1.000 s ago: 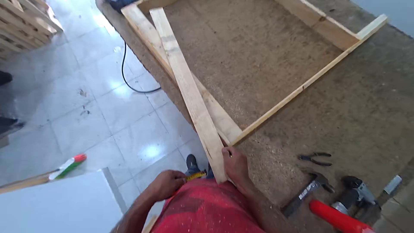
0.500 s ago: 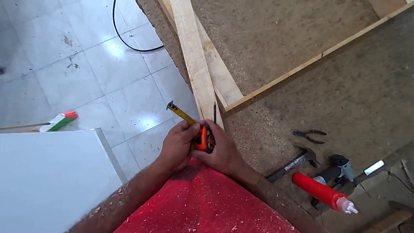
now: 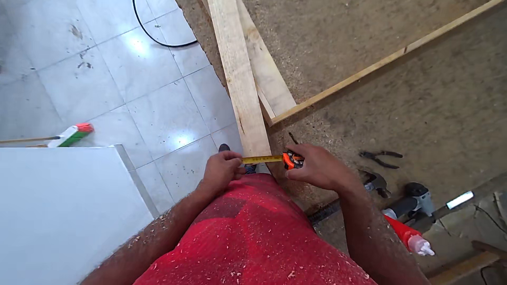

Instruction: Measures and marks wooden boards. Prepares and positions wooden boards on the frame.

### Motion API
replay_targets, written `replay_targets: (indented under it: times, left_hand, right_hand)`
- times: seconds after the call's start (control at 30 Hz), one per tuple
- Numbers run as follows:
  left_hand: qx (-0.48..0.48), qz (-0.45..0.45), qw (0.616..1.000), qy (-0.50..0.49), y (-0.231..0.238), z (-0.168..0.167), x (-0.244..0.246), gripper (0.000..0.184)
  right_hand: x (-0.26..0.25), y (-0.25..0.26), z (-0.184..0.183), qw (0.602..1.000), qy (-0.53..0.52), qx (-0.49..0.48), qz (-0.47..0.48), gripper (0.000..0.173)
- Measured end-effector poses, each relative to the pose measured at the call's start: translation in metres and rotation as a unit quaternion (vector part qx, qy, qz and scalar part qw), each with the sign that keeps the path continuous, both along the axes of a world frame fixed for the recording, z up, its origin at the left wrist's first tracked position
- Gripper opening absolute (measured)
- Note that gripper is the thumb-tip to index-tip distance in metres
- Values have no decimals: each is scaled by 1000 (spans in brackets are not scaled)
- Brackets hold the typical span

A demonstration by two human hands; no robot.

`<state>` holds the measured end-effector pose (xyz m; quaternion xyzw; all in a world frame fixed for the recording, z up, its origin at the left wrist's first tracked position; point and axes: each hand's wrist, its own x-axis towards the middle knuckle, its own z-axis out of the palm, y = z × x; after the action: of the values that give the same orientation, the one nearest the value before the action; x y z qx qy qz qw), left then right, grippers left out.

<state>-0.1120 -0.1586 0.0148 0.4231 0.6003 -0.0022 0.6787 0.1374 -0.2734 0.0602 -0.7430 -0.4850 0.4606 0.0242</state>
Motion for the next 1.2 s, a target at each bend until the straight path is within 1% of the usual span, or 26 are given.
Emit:
replay_targets:
  times: [0.07,0.17,0.23,0.33,0.4,0.43,0.5,0.6,0.63,0.73,0.8,0.93,1.0,1.1,1.13,1.2]
  left_hand:
    - [-21,-24,999,12,-3,-7,4,20]
    - [-8,-17,999,34,-3,-13,9,29]
    - [-2,-25,999,47,-2,-17,12,26]
    - [-7,-65,996,52,-2,-19,15,26]
    - [-16,-70,996,53,-2,-20,17,26]
    - [-22,-60,997,48,-2,-21,19,26]
    - [-41,-13,999,19,-2,-25,22,29]
    - [-87,62,993,-57,-5,-32,23,51]
    - [-98,70,990,-73,-5,-34,23,53]
    - [-96,61,990,-80,-3,-38,21,42]
    - [-81,53,992,-77,-3,-37,22,39]
    - [-48,30,996,-72,-5,-34,21,39]
    - [-31,18,997,-71,-6,-32,21,38]
    - [-15,1,998,-64,-6,-33,21,37]
    - [-12,-4,998,-62,-6,-33,20,37]
    - [-11,-7,998,-62,-6,-33,20,36]
  right_hand:
    - [13,0,-4,999,15,6,-33,75]
    - [22,3,-17,996,25,18,-80,67]
    - [25,6,-25,996,35,16,-84,66]
    - [29,9,-32,995,60,15,-78,66]
    - [29,11,-36,994,66,18,-85,66]
    - [29,12,-37,993,74,21,-90,66]
    - [29,15,-40,990,95,30,-103,61]
    - [23,17,-50,984,126,44,-116,56]
    - [22,18,-51,983,126,46,-121,56]
    - [19,16,-54,983,115,53,-132,62]
    - [19,12,-58,980,115,69,-145,69]
    - [10,-1,-73,962,87,176,-190,84]
    - [3,-8,-80,939,73,247,-229,90]
    - [-8,-13,-87,884,103,349,-294,89]
    - [-11,-14,-87,872,115,364,-306,88]
    - [-17,-15,-89,865,134,368,-314,85]
